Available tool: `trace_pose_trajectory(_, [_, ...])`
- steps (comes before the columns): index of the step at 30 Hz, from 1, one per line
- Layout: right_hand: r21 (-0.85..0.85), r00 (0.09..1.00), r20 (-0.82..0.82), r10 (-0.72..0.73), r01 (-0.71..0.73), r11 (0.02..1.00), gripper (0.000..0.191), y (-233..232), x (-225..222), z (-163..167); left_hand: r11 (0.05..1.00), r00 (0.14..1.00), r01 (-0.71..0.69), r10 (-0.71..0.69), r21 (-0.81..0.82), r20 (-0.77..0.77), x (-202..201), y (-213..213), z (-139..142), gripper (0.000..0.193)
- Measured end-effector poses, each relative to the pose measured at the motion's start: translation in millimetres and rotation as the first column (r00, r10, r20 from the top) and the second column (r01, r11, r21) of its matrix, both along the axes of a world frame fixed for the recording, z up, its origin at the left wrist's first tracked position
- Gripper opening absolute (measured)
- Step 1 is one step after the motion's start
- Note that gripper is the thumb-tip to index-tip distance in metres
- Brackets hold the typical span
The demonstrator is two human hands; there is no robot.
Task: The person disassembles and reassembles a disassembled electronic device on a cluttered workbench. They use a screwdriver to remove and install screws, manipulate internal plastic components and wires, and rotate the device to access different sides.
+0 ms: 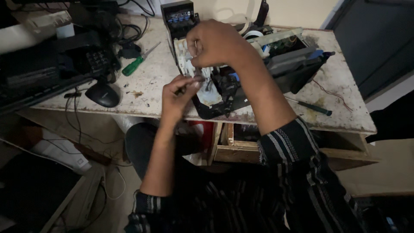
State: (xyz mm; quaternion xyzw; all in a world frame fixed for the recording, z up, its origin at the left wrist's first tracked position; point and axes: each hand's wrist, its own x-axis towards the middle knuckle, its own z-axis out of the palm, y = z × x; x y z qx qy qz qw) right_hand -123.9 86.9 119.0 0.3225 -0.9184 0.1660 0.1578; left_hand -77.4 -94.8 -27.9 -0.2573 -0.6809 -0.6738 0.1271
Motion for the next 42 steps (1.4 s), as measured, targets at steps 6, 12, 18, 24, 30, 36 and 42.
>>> trace_pose_trajectory(6, [0.114,0.992,0.109,-0.067,0.055,0.992,0.031,0.4,5.5,2.4,0.881,0.961,0.076,-0.19,0.467,0.201,3.2,25.0,-7.2,0.011])
trace_pose_trajectory(12, [0.188,0.979,0.142,-0.148,0.12,0.975,0.028,0.7,9.9,7.6,0.84,0.964,0.053,-0.184,0.54,0.19,5.0,24.0,-11.8,0.02])
trace_pose_trajectory(18, [0.182,0.95,0.234,-0.205,0.164,0.97,0.027,1.7,8.5,7.9,0.936,0.996,-0.033,0.004,0.351,0.084,11.5,20.2,-8.0,0.017])
trace_pose_trajectory(24, [0.188,0.954,0.198,-0.226,0.189,0.964,0.029,5.5,5.3,5.1,0.965,0.993,-0.119,0.113,0.234,0.042,15.3,21.1,-3.0,0.017])
trace_pose_trajectory(30, [0.187,0.936,0.298,-0.186,0.133,0.973,0.023,5.3,5.3,6.1,0.957,0.969,-0.204,0.228,0.206,-0.099,12.7,20.1,-7.8,0.018])
trace_pose_trajectory(36, [0.141,0.911,0.376,-0.171,0.126,0.982,0.022,4.0,10.1,7.2,0.916,0.922,-0.352,0.375,0.194,-0.094,12.4,26.3,-5.9,0.011])
trace_pose_trajectory(42, [0.166,0.924,0.315,-0.217,0.172,0.971,0.03,0.9,10.1,7.8,0.865,0.838,-0.494,0.501,0.09,-0.215,25.3,28.0,10.6,0.01])
